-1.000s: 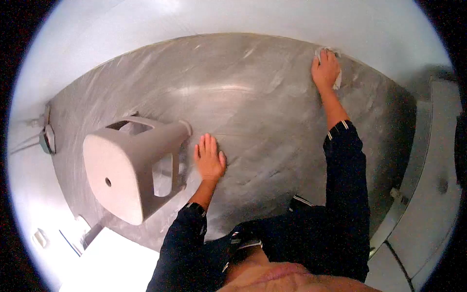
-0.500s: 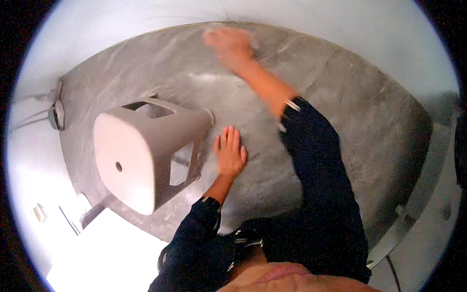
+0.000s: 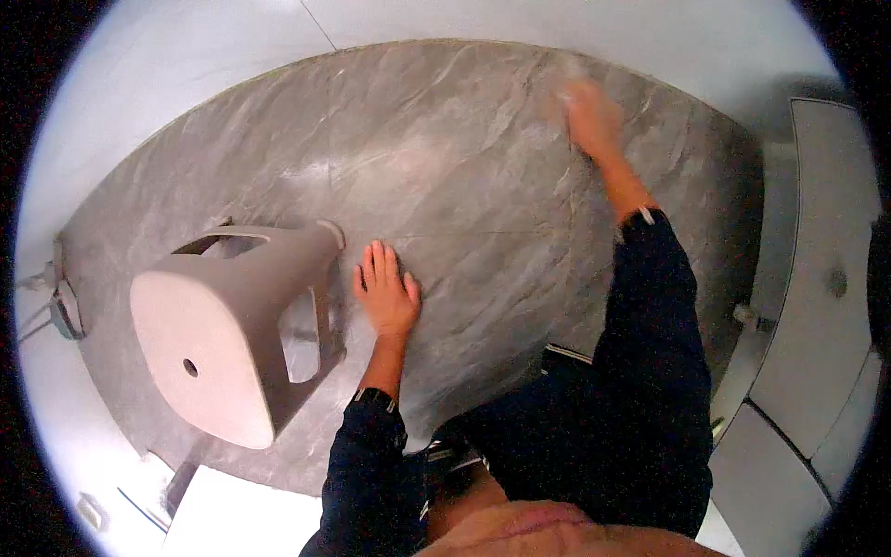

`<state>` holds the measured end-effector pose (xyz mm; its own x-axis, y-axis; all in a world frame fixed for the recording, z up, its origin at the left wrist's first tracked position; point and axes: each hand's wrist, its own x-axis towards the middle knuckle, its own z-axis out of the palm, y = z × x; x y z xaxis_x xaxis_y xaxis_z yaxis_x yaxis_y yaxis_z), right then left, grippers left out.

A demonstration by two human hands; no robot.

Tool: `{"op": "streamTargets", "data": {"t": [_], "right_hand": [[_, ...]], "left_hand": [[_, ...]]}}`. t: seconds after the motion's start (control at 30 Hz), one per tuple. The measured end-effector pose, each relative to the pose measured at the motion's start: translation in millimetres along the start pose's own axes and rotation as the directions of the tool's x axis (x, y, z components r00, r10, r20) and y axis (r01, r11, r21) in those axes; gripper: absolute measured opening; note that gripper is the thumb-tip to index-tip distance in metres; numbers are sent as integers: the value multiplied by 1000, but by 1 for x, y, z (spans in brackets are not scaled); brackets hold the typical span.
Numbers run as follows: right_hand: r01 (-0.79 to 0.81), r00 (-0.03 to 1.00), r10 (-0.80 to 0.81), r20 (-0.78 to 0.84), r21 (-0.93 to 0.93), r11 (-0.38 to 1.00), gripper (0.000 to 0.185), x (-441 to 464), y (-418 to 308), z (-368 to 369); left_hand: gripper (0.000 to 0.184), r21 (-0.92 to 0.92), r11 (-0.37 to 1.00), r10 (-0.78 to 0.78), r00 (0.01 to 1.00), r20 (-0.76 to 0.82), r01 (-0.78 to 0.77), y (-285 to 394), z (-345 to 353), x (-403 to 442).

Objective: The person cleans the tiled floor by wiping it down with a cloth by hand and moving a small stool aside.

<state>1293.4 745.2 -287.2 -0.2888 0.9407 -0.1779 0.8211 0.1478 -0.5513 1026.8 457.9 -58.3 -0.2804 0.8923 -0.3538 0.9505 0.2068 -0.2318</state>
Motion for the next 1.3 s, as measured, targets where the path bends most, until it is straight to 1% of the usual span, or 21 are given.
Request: {"op": "streamTargets", "data": {"t": [0.03, 0.07, 0.17, 0.23, 0.3, 0.37, 0.4, 0.5, 0.53, 0.57, 0.6, 0.63, 0.7, 0.8, 0.97, 1.0, 1.07, 1.1, 1.2, 1.23, 1.3], "right_hand": [[-61, 992, 82, 96, -204, 977, 41, -31, 31, -24], [-186, 974, 153, -167, -209, 960, 44, -63, 113, 21], [-264, 945, 326, -2, -593, 761, 45, -129, 216, 30], [-444, 791, 608, 62, -626, 641, 51, -128, 209, 19], [-515, 847, 410, -339, -330, 791, 37, -102, 141, 13], [-423, 898, 322, -301, -385, 820, 39, -67, 58, 14], [-238, 871, 78, -486, -276, 931, 37, -55, 43, 44], [44, 885, -16, -466, 49, 998, 31, -23, -88, 57], [138, 943, -157, -293, -84, 987, 28, -3, -117, 79], [219, 975, -218, -36, 6, 976, 31, -5, -168, 55], [165, 986, -162, -36, 318, 933, 33, -17, -215, 48], [421, 893, -385, -232, 133, 897, 35, -30, -241, 84], [592, 782, -609, 135, 148, 793, 31, -64, -293, 42], [747, 628, -777, -39, 308, 589, 34, -85, -281, 52], [314, 926, -316, 206, 39, 948, 39, -59, -129, 36], [172, 985, -175, -15, -104, 980, 40, -75, -91, 24], [-29, 995, 39, 96, -105, 994, 40, -86, -23, -26], [26, 978, -81, -192, -272, 962, 40, -112, 38, -3], [-330, 911, 48, -409, -657, 678, 36, -215, 267, 54], [-466, 851, 521, -67, -554, 690, 32, -224, 189, -25], [-351, 881, 469, -63, -752, 558, 32, -235, 157, -37]], "left_hand": [[54, -11, 1000, 9, 1000, -4, -9, -2, 1, 0], [56, -26, 1000, 6, 1000, -10, -6, -2, 3, -2], [53, -30, 999, 12, 1000, -15, -12, -4, 3, -8], [50, -28, 1000, 13, 1000, -19, -13, -9, 6, -10], [50, -36, 999, 5, 1000, -30, -6, -13, 9, -11], [50, -27, 1000, 12, 999, -44, -14, -18, 12, -10], [49, -23, 1000, 16, 999, -51, -17, -18, 13, -9], [50, -58, 998, 33, 999, -4, -33, -13, 16, -5], [50, -78, 996, 38, 999, -18, -40, -10, 17, -3], [50, -98, 994, 44, 999, -32, -47, -6, 18, -2], [50, -117, 992, 48, 998, -47, -54, -3, 20, -2], [50, -122, 991, 51, 996, -71, -60, -1, 24, -4], [50, -132, 989, 56, 991, -121, -72, -3, 35, -9], [49, -237, 971, -3, 992, -128, -28, -16, 36, -17], [46, -157, 988, -33, 986, -166, 6, -26, 19, -17], [46, -146, 989, -43, 991, -129, 24, -24, 18, -19], [46, -150, 988, -59, 995, -85, 46, -23, 13, -22], [47, -164, 985, -65, 995, -78, 51, -23, 11, -23], [46, -186, 982, -40, 997, -72, 26, -21, 17, -24], [46, -187, 982, -23, 997, -74, 8, -21, 20, -24], [46, -211, 977, -17, 996, -85, -1, -17, 16, -28]]}}
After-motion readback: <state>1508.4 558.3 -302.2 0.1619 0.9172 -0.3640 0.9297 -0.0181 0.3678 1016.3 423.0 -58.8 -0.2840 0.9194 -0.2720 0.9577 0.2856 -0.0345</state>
